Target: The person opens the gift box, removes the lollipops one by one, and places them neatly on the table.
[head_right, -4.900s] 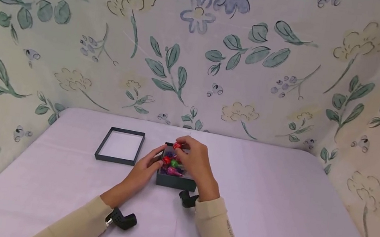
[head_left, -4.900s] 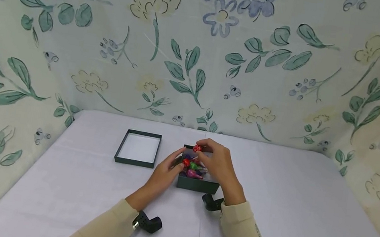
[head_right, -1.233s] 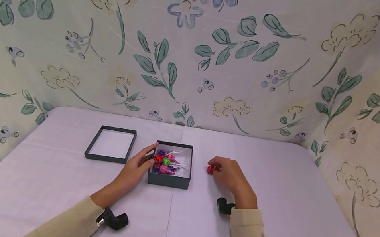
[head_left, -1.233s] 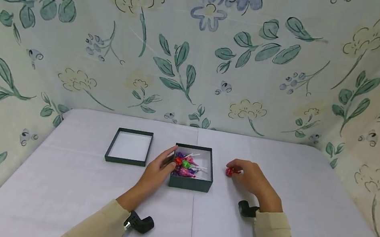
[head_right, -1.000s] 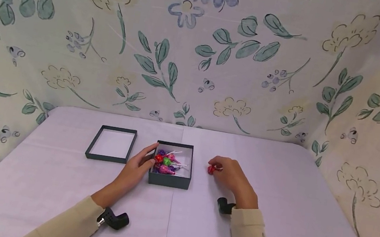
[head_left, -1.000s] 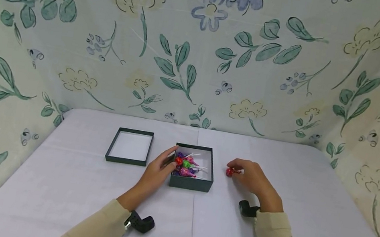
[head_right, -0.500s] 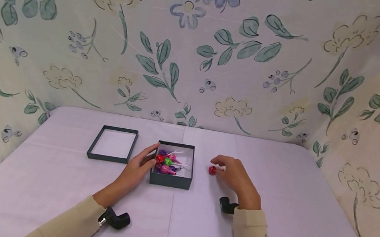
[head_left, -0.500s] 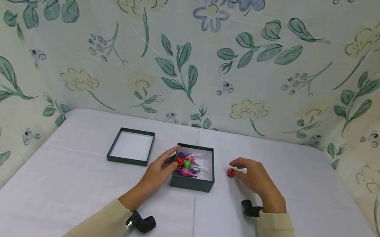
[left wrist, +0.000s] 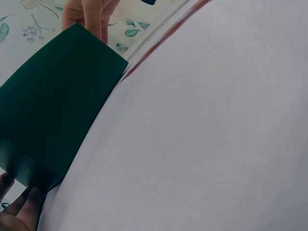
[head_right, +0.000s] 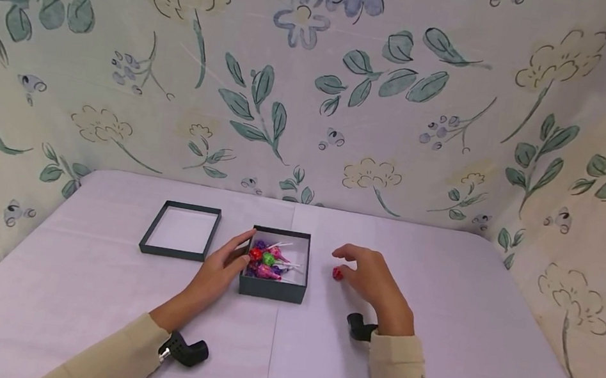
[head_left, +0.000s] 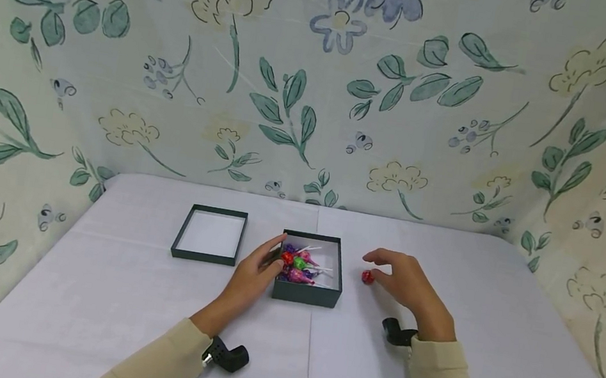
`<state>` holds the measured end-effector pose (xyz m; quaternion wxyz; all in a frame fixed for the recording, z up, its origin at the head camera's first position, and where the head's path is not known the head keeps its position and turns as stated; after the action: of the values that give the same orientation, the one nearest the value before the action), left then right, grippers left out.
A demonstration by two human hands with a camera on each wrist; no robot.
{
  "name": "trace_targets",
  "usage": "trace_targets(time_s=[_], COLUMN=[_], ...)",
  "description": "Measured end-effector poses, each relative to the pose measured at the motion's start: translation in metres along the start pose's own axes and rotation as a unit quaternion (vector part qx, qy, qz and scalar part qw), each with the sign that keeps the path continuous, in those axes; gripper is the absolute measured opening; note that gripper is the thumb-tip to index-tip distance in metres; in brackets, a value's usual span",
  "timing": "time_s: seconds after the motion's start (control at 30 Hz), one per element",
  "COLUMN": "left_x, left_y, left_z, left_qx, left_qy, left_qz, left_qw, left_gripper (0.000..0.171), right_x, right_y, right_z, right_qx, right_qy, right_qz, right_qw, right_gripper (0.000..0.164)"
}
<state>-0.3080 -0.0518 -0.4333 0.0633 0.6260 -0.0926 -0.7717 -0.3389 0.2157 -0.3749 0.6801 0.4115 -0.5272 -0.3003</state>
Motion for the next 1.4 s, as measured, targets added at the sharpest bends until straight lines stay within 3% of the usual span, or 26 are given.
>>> trace_targets(time_s=[0.2, 0.33, 0.8, 1.03, 1.27, 1.4], left_x=[-0.032, -0.033, -0.027, 0.007, 0.007, 0.007], left_y=[0.002, 0.002, 0.015, 0.01, 0.004, 0.002], left_z=[-0.011, -0.011, -0.01, 0.001, 0.003, 0.003], left_qx=[0.007, 0.007, 0.01, 0.003, 0.002, 0.002], left_qy=[0.001, 0.0, 0.008, 0.009, -0.006, -0.007], left_qz=[0.005, 0.009, 0.018, -0.001, -0.004, -0.001], left_qw=[1.0, 0.9999, 0.9998, 1.0, 1.0, 1.0], left_gripper=[0.049, 0.049, 0.05, 0.051, 0.051, 0.051], right_x=[0.012, 0.018, 0.046, 0.059, 0.069, 0.077], right_y=[0.005, 0.006, 0.005, 0.006, 0.001, -0.002], right_z=[0.0, 0.002, 0.012, 0.015, 0.018, 0.021], right_qx=[-0.011, -0.017, -0.029, -0.033, -0.016, -0.025], right_qy=[0.025, 0.03, 0.061, 0.077, 0.058, 0.081], right_qz=[0.009, 0.018, 0.036, 0.048, 0.076, 0.072], right_qw=[1.0, 0.999, 0.997, 0.995, 0.995, 0.994], right_gripper=[0.028, 0.028, 0.026, 0.024, 0.025, 0.024])
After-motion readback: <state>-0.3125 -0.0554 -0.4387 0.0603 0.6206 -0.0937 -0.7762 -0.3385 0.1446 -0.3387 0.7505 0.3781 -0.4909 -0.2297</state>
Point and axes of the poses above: each hand's wrist, its own z-axis towards the middle knuckle, its own y-axis out of the back of the hand, x = y × z, the point moved 7 cm from there along z, towards the middle knuckle, and after that the axes turned 3 degrees about -x, right-handed, at the moved point
